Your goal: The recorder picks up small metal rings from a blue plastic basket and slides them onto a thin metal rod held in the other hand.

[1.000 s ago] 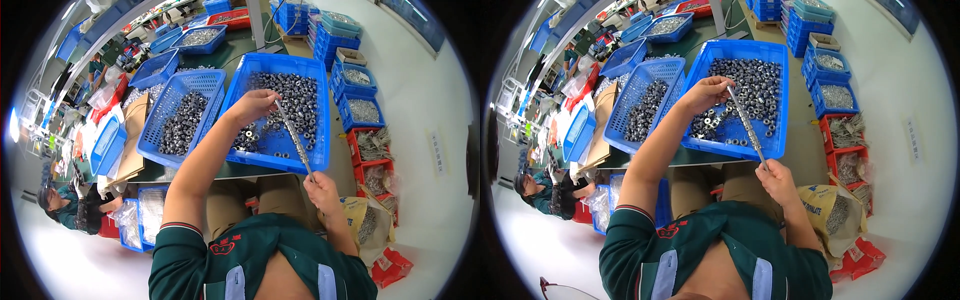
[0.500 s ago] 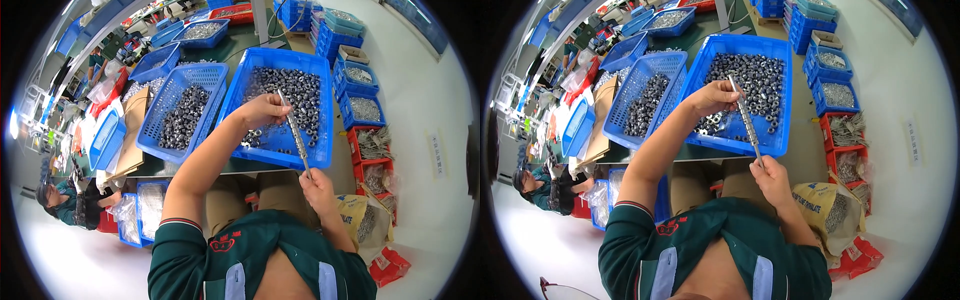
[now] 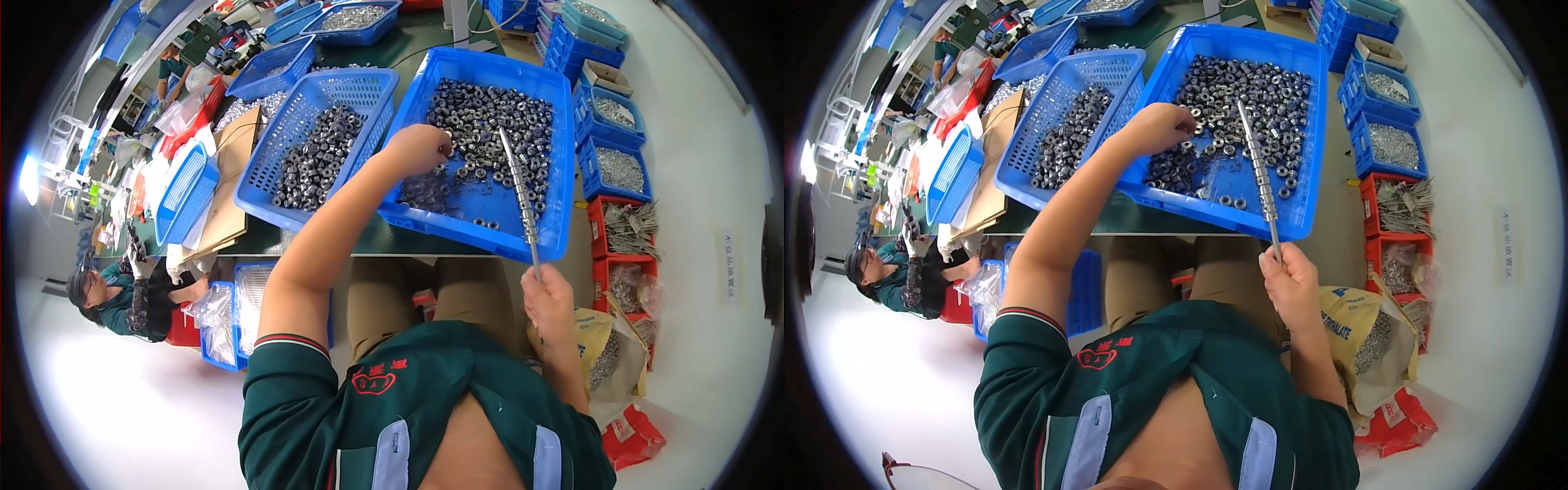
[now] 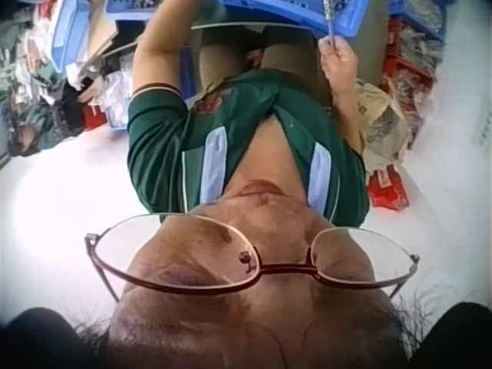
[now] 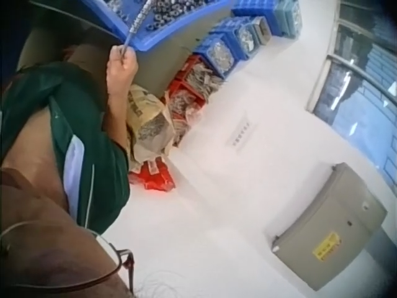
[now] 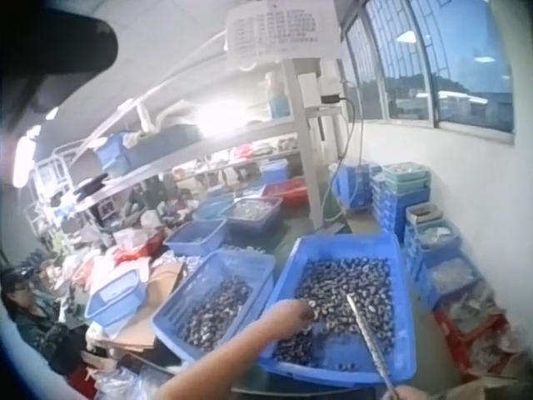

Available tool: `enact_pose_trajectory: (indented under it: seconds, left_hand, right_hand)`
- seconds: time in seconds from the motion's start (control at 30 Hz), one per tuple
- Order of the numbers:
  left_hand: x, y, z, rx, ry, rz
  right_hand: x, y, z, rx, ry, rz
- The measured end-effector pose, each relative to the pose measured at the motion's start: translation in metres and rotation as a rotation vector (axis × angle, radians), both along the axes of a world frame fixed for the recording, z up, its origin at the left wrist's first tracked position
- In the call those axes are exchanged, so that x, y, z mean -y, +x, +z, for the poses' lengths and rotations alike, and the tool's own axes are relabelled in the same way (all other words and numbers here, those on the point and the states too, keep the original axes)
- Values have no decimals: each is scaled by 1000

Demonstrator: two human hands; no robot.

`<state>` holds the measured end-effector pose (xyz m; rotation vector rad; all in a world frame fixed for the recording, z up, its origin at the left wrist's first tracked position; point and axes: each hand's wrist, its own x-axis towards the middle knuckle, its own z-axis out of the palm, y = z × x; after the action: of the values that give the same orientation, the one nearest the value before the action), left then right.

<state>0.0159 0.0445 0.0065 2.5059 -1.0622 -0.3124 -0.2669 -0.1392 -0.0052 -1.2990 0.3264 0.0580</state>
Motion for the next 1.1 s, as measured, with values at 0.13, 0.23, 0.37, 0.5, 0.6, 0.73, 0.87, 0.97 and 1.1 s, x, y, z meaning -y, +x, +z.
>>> enact_pose_trajectory:
  seconds: [0.13,0.23,0.37,0.5,0.6,0.73,0.87,0.97,1.1]
  left_hand:
    - [5,-6,-9,218,224,-48]
    - [14,-7,-16,252,397,-30]
    - [25,-7,-27,279,417,-62]
    - [23,1,-39,261,293,-77]
    - [23,5,-28,93,118,-74]
    - [19,9,-2,-504,-334,121]
    - [18,7,11,-930,-579,253]
    - [23,1,17,-1169,-856,127]
    - [30,-7,24,-1157,-857,92]
  right_hand:
    - [0,0,0,-3,45,9]
    - [0,0,0,13,40,13]
    - [-1,0,-1,25,40,4]
    - [-2,2,2,10,33,20]
    - [-1,1,-1,9,16,27]
    - [0,0,1,-7,-7,42]
    - [4,0,-1,10,4,76]
    - [5,1,-1,0,10,109]
    - [5,1,-1,-9,13,123]
